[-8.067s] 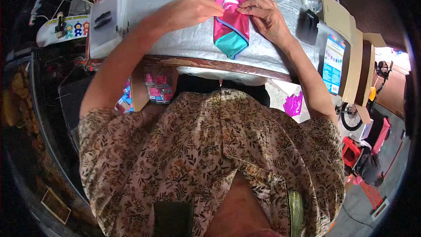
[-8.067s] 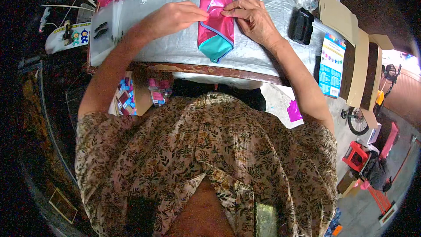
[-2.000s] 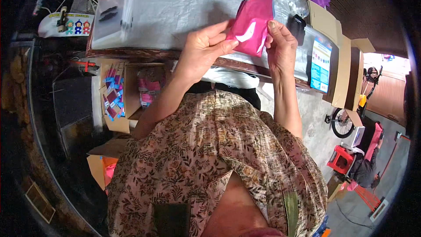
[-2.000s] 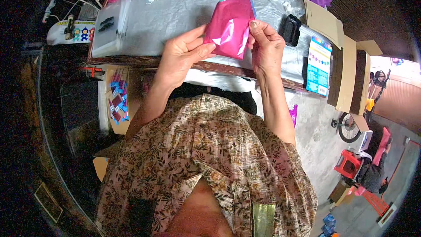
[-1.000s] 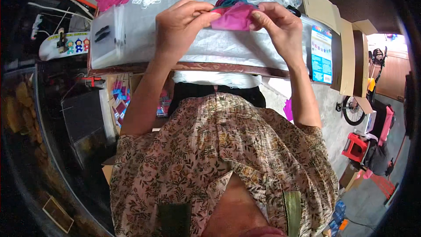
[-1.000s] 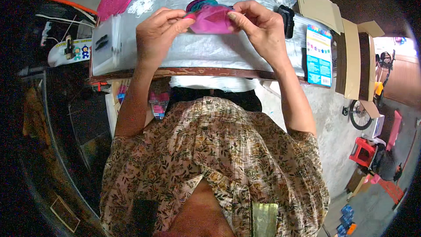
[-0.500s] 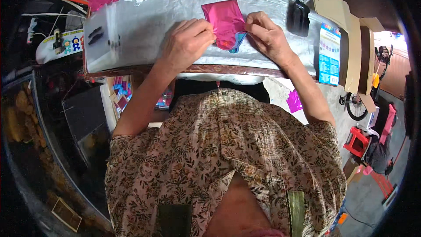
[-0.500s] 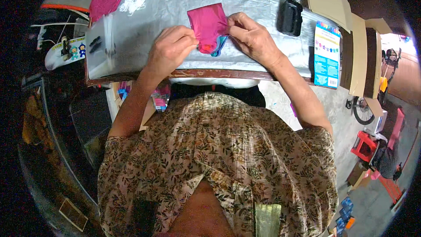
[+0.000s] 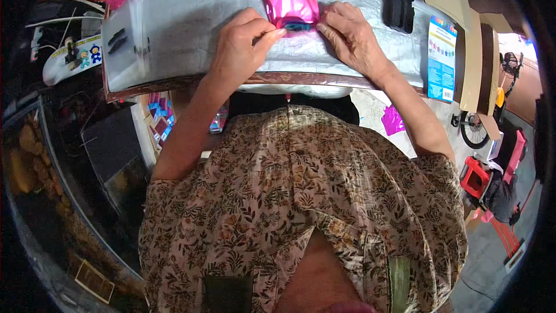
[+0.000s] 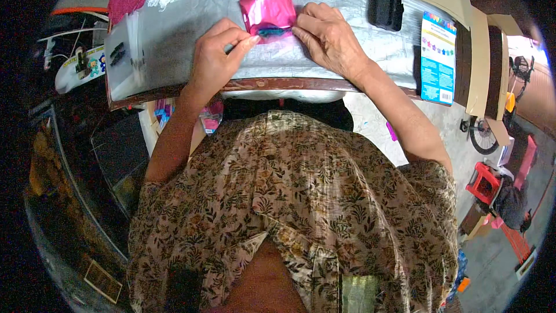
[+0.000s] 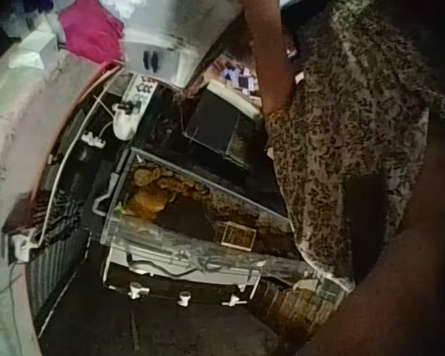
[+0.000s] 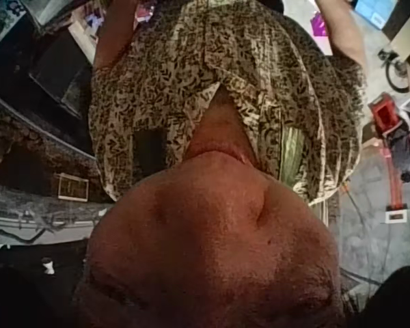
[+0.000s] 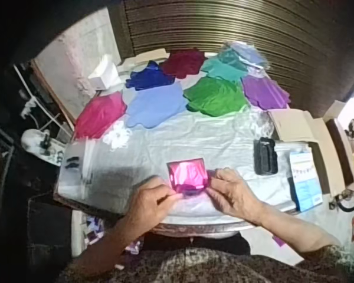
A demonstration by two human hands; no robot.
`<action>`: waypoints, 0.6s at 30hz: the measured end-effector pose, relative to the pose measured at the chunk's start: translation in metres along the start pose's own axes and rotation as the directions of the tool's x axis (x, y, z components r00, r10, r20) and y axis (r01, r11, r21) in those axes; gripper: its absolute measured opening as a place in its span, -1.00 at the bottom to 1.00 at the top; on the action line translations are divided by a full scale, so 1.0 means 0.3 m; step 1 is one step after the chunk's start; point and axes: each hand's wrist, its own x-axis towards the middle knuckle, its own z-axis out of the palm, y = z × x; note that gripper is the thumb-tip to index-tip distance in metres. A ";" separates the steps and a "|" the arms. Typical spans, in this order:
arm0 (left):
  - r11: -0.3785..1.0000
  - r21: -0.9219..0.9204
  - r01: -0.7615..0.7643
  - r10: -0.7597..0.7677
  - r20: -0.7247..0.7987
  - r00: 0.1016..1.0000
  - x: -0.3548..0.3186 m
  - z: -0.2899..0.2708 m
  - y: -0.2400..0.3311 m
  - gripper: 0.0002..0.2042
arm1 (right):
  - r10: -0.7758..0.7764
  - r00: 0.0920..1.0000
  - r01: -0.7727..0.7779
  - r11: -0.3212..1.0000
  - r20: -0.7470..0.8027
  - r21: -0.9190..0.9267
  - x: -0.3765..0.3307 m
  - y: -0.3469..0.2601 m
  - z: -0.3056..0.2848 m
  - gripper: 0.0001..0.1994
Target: Folding fabric swatches and inserting them into paper sleeves for packaging.
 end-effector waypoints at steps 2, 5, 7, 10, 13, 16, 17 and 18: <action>0.996 0.044 0.077 -0.075 -0.037 0.996 -0.001 0.011 0.010 -0.86 | 0.041 0.999 -0.041 0.999 -0.003 0.025 0.006 -0.004 0.015 -0.91; 0.986 0.034 0.161 -0.158 -0.074 0.985 0.000 0.025 0.024 -0.84 | 0.118 0.993 -0.118 0.990 -0.001 0.077 0.012 -0.010 0.031 -0.90; 0.978 0.028 0.205 -0.202 -0.092 0.975 -0.002 0.028 0.019 -0.83 | 0.175 0.985 -0.173 0.976 -0.007 0.131 0.013 -0.015 0.037 -0.91; 0.990 0.092 0.103 -0.083 -0.193 0.978 0.007 0.036 -0.008 -0.82 | 0.202 0.979 -0.197 0.966 -0.013 0.168 0.009 -0.016 0.045 -0.91; 0.986 0.077 0.150 -0.137 -0.159 0.978 0.005 0.042 -0.012 -0.81 | 0.201 0.979 -0.192 0.963 -0.028 0.187 0.003 -0.017 0.052 -0.90; 0.983 0.078 0.167 -0.155 -0.140 0.978 0.007 0.042 -0.013 -0.81 | 0.174 0.984 -0.163 0.968 -0.045 0.190 -0.001 -0.019 0.051 -0.92; 0.983 0.086 0.160 -0.147 -0.140 0.979 0.006 0.042 -0.014 -0.81 | 0.176 0.983 -0.165 0.968 -0.044 0.190 0.000 -0.020 0.051 -0.92; 0.984 0.094 0.153 -0.139 -0.140 0.980 0.005 0.044 -0.015 -0.81 | 0.175 0.984 -0.166 0.973 -0.041 0.162 0.004 -0.023 0.052 -0.92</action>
